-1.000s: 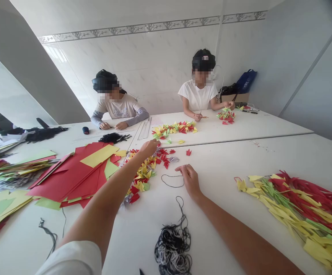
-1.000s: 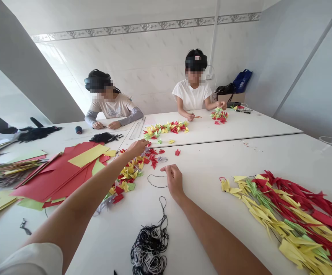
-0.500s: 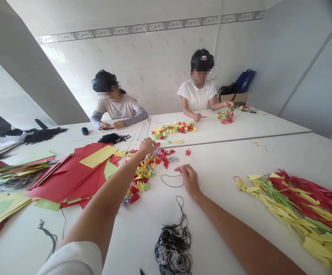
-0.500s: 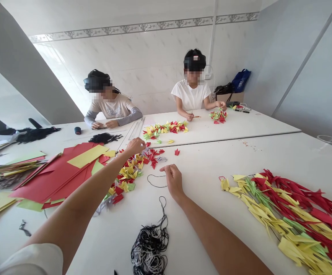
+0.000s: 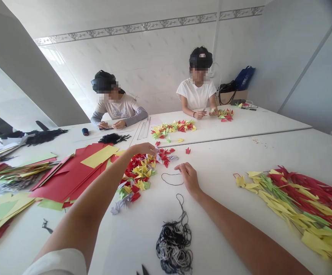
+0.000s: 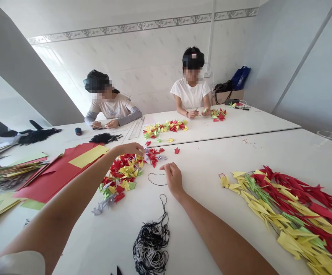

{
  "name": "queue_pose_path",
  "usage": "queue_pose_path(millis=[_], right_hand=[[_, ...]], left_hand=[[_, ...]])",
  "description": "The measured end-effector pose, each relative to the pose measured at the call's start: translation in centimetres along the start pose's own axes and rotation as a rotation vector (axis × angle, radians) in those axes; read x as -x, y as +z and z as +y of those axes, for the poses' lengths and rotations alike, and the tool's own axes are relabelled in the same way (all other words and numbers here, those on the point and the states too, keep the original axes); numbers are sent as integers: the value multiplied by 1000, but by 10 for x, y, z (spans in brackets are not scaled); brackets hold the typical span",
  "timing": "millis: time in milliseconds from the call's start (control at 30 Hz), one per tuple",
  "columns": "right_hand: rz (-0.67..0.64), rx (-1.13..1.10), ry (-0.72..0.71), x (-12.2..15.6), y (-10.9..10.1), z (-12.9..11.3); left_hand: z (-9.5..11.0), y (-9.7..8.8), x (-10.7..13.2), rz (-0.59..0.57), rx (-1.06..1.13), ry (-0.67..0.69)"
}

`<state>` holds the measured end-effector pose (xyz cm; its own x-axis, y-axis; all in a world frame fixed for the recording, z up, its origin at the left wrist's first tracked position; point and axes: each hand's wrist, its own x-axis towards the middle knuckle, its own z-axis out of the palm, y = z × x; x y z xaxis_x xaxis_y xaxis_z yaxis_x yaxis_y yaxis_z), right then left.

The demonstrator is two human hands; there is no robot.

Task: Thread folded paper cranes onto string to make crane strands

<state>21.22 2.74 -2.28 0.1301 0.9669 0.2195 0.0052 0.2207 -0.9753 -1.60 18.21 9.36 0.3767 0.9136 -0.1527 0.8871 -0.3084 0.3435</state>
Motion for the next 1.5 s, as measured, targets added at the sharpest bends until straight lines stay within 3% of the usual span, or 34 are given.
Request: queue_pose_path(millis=[100,267,400,533,700,900,1033,1167,1267,1400,1500], right_hand=[[4,4,-4,0,0,-1],[-3,3,17,1,-1,-4],[4,9,17,1,-1,-4],[10,2,10,0,1,-3],[5,0,13,1,1,-5],[3,5,-1,2,0,-5],[6,4,-11,1,1,-2],[-1,6,-23,0,1,-1],[-4,7,-12,1,0,-3],[-5,5,11,1,-1,-4],[-11,16,7,1,-1,-3]], left_hand=[[24,15,-2,29,-109,92],[68,59,-4,51,-174,263],[78,76,-12,48,-128,271],[67,63,-16,43,15,244],[56,43,-4,-59,177,241],[47,37,0,-70,295,192],[32,33,-11,8,327,126],[9,25,-23,224,328,-12],[-9,20,-23,319,336,-110],[-26,12,-5,331,385,-116],[-36,2,24,318,381,-94]])
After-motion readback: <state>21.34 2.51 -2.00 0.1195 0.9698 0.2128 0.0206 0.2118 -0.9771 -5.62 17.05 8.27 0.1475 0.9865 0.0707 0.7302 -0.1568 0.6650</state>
